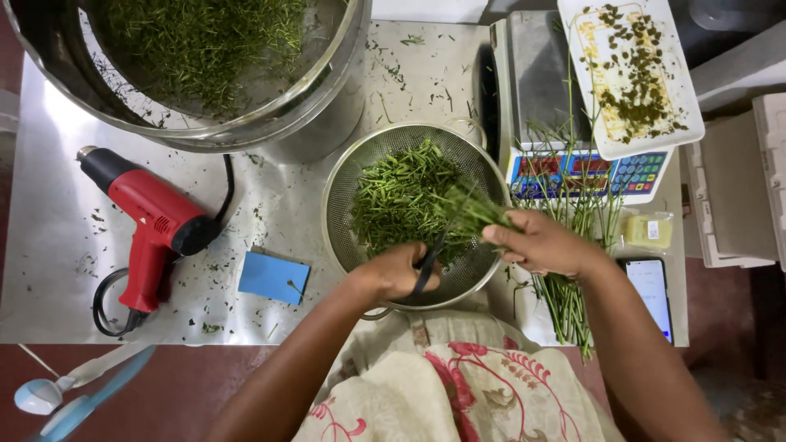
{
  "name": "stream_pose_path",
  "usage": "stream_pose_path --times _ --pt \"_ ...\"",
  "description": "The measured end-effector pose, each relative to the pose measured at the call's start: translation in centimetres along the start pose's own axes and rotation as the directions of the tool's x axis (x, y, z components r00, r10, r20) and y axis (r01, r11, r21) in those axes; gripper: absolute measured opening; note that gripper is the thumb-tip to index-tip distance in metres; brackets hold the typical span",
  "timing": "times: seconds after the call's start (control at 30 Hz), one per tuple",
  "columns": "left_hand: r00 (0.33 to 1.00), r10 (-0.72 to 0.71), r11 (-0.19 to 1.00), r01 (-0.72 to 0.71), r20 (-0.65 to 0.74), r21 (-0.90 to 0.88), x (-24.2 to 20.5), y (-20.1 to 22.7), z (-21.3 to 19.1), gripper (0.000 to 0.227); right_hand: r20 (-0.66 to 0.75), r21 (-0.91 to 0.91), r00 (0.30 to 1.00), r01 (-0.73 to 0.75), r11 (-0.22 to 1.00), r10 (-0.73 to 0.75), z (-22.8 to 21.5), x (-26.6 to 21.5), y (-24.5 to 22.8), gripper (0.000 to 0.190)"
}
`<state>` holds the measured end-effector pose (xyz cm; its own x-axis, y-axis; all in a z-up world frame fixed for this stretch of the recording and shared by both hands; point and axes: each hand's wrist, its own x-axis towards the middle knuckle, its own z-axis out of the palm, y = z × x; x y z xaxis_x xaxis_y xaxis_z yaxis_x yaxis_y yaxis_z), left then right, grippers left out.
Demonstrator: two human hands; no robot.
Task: Cutting green stems into a colander using scissors
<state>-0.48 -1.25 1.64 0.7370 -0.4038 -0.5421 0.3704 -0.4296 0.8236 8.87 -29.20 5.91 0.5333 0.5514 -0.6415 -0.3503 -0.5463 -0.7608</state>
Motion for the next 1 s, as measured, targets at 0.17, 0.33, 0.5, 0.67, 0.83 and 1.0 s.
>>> stream_pose_path --times 0.17,0.33,0.5,0.67,0.83,1.0 --pt "0.998 -0.054 0.996 0.053 0.019 0.071 0.3 0.5 -0.9 0.047 0.075 -0.015 0.996 -0.041 0.999 0.042 2.0 -0.9 -2.3 0.054" --pt "0.992 -0.085 0.988 0.096 0.098 -0.120 1.4 -2.4 0.5 0.040 0.138 -0.108 0.987 -0.065 0.992 0.080 2.1 -0.7 -3.4 0.046" --pt "0.990 -0.097 0.989 0.107 0.100 -0.107 0.3 0.0 -0.9 0.031 0.124 -0.157 0.986 -0.095 0.983 0.115 1.4 0.7 -3.7 0.050" --pt "0.993 -0.083 0.990 0.092 0.082 -0.109 -0.1 1.5 -2.2 0.038 0.196 -0.207 0.964 -0.138 0.969 0.179 1.8 1.1 -6.0 0.036" --pt "0.995 -0.034 0.898 0.071 0.092 -0.435 2.0 -2.5 -0.6 0.027 0.164 -0.336 0.948 -0.207 0.919 0.274 1.4 2.8 -5.7 0.035" --pt "0.991 -0.063 0.914 0.104 0.116 -0.391 2.0 -1.4 -0.9 0.023 0.128 -0.473 0.949 -0.198 0.858 0.290 0.6 3.7 -6.6 0.032"
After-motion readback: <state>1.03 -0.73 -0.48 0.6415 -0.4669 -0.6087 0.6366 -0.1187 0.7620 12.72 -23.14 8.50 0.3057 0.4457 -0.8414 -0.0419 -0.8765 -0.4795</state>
